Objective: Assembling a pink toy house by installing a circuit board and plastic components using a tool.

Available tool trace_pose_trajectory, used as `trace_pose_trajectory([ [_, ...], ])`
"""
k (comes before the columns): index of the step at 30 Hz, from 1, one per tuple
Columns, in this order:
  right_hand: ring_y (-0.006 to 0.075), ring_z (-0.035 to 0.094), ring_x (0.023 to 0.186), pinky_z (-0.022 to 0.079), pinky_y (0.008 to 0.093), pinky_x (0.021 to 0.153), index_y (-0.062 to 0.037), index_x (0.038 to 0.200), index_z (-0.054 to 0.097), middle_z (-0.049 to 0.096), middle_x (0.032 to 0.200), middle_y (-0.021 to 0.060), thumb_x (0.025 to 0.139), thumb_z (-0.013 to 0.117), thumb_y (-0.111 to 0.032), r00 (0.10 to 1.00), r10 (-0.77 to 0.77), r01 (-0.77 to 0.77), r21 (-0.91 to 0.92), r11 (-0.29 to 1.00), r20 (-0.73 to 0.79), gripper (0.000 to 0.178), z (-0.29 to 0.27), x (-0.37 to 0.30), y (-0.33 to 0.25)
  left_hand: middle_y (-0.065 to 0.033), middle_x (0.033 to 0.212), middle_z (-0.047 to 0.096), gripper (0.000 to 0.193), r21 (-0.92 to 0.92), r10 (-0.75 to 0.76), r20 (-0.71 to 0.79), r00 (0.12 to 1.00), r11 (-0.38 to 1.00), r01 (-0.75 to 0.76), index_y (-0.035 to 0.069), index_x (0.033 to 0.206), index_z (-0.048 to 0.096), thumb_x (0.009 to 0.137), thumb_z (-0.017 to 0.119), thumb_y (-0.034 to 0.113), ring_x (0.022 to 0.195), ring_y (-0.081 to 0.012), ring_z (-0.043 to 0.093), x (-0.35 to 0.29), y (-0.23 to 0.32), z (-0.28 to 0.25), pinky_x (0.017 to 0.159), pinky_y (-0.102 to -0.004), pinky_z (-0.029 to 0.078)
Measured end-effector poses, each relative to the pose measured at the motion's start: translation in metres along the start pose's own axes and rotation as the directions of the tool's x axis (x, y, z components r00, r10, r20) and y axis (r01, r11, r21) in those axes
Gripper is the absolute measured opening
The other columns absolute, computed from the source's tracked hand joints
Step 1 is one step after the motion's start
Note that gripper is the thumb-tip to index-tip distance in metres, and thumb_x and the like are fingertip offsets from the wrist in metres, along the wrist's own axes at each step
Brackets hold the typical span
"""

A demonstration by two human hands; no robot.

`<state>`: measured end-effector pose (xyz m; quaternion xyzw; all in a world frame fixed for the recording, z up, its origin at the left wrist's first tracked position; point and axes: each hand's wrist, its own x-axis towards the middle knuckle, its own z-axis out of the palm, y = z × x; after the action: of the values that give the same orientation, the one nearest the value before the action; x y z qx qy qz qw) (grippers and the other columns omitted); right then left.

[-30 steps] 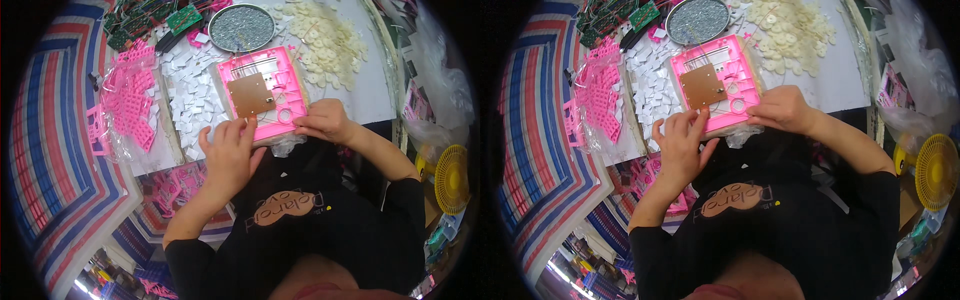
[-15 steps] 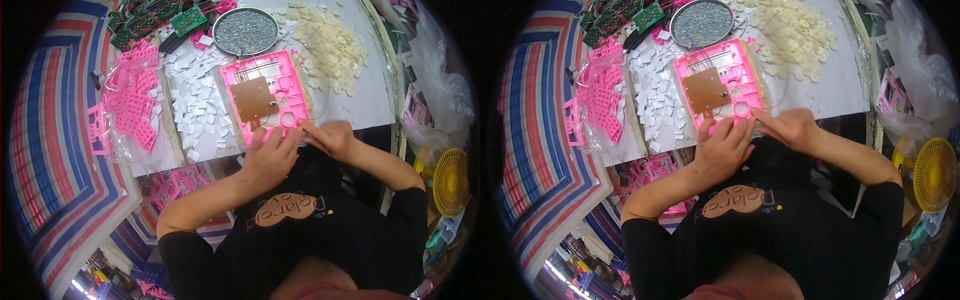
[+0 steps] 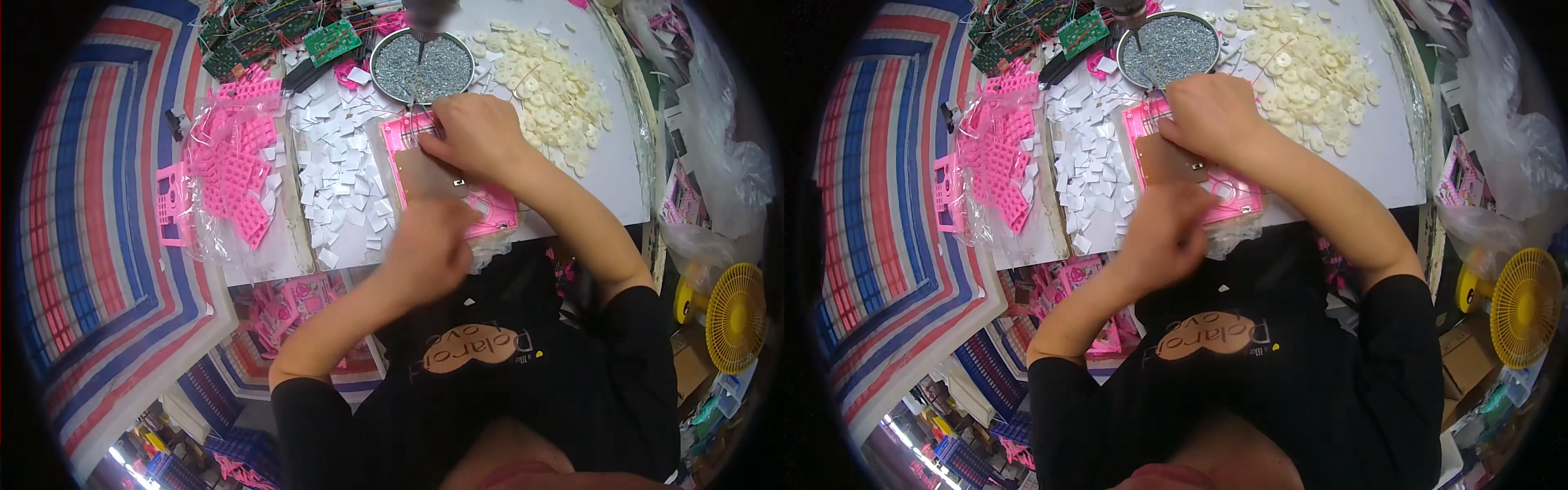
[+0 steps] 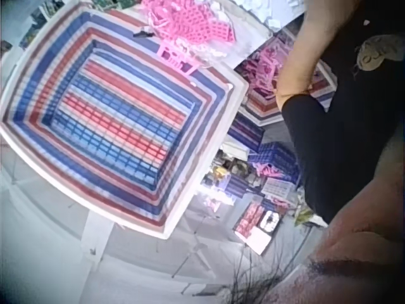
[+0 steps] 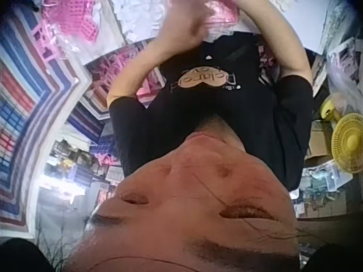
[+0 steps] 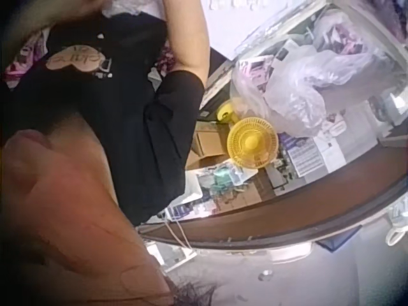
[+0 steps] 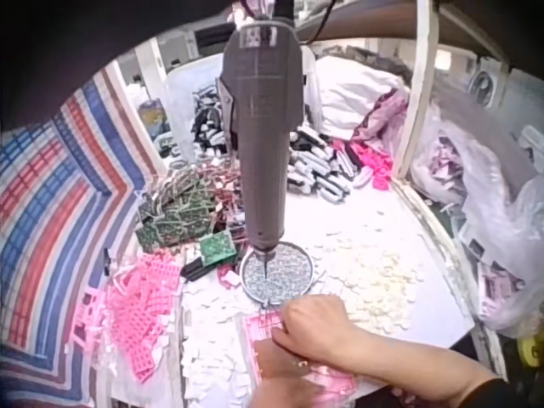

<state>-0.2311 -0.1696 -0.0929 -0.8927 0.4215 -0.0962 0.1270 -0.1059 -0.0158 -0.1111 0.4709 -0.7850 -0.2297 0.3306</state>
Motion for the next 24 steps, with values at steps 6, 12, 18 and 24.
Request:
trace_pose_trajectory([
  [6,0.0348,0.07,0.077,0.055,0.0473,0.067,-0.0051,0.087,0.068,0.07,0.078,0.0138,0.084,0.068,-0.03,0.998,0.068,-0.067,0.049,0.997,-0.011,0.025,0.01,0.002,0.001,-0.017,0.095,0.057,0.033,0.142,-0.198,-0.325,0.925,0.956,0.255,0.001,0.102,0.055,0.075,0.071,0.01,0.091,-0.038,0.059,0.064,-0.061,-0.034,0.078,-0.0445,0.05],
  [12,0.0355,0.066,0.073,0.055,0.0441,0.068,-0.0056,0.089,0.066,0.068,0.076,0.0111,0.083,0.07,-0.021,0.966,0.256,-0.172,0.654,0.736,-0.034,0.018,0.004,-0.019,0.003,-0.0174,0.1,0.059,0.041,0.192,-0.312,-0.27,0.911,0.91,0.368,0.002,0.109,0.057,0.077,0.077,0.017,0.095,-0.0365,0.062,0.075,-0.069,-0.034,0.081,-0.0445,0.051],
  [18,0.0288,0.065,0.091,0.054,0.0405,0.074,-0.012,0.102,0.07,0.069,0.096,0.0056,0.081,0.071,-0.015,0.845,-0.505,0.533,0.364,0.764,-0.176,0.021,-0.003,-0.025,0.019,-0.0142,0.104,0.065,0.032,0.065,-0.29,-0.204,0.935,0.949,0.308,0.005,0.111,0.071,0.081,0.075,0.015,0.097,-0.0341,0.065,0.077,-0.078,-0.044,0.082,-0.0417,0.053],
  [24,0.0274,0.061,0.106,0.054,0.0414,0.083,-0.0116,0.111,0.071,0.07,0.104,0.0058,0.08,0.067,-0.009,0.792,-0.369,0.493,0.153,0.856,-0.487,0.031,-0.003,0.026,0.049,-0.0032,0.099,0.068,0.019,0.245,-0.103,-0.23,0.968,0.956,0.16,0.012,0.102,0.076,0.083,0.075,0.015,0.095,-0.0239,0.064,0.079,-0.068,-0.041,0.09,-0.0421,0.044],
])
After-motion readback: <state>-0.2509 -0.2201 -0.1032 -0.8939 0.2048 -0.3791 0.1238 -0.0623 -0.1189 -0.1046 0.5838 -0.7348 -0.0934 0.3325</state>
